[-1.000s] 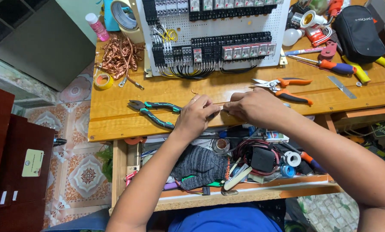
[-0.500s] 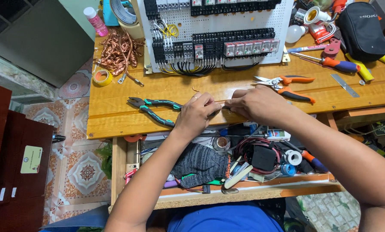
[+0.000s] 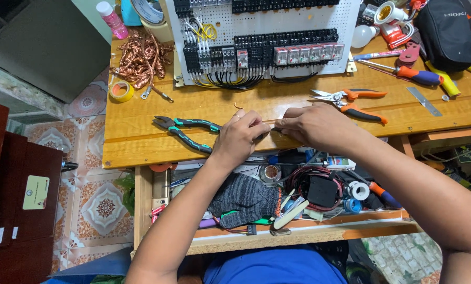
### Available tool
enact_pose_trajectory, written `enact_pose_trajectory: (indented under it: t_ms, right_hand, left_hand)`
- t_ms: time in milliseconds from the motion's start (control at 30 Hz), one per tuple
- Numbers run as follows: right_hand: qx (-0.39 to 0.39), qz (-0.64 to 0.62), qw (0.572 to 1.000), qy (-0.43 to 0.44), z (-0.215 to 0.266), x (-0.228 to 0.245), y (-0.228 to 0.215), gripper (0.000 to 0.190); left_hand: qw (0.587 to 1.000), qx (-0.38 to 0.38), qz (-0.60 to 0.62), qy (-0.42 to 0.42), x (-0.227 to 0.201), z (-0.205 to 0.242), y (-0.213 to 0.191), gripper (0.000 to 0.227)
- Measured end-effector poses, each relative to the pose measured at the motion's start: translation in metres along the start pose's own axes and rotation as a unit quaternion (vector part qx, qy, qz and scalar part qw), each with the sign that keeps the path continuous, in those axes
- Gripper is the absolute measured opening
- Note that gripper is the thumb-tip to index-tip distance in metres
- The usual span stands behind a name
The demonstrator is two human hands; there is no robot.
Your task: Wiring and preparing electrical components on a relay board using pliers and wire strippers
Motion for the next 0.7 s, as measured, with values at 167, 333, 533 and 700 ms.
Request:
enact_pose_trajectory:
  t_ms: [167, 333, 533, 700]
  right_hand:
    - [0.001, -0.003, 1.000, -0.001, 0.0015, -0.0015, -0.0018, 0.023]
    - [0.003, -0.002, 1.000, -0.002, 0.0008, -0.0002, -0.0031, 0.023]
    - [-0.011, -0.002, 1.000, -0.013, 0.0010, -0.0005, -0.0013, 0.023]
    - [-0.016, 0.011, 0.999, -0.025, 0.0014, 0.0027, -0.0016, 0.023]
  left_hand:
    - [1.000, 0.004, -0.008, -0.007, -0.0014, -0.0007, -0.0009, 0.015]
    - [1.000, 0.003, -0.007, -0.006, -0.0029, -0.0012, -0.0035, 0.015]
    - [1.000, 0.009, -0.002, -0.011, -0.0022, -0.0011, -0.0025, 0.014]
    - [1.000, 0.009, -0.006, -0.005, -0.0021, -0.0006, -0.0014, 0.016]
Point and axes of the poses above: each hand's wrist, its own z-axis away from the middle knuckle, its own y-axis out of the palm, x = y × z, the point moved 8 cm from there along -z, towards the middle knuckle, and after that the axes turned 5 degrees about -z, right-handed, at the moved point
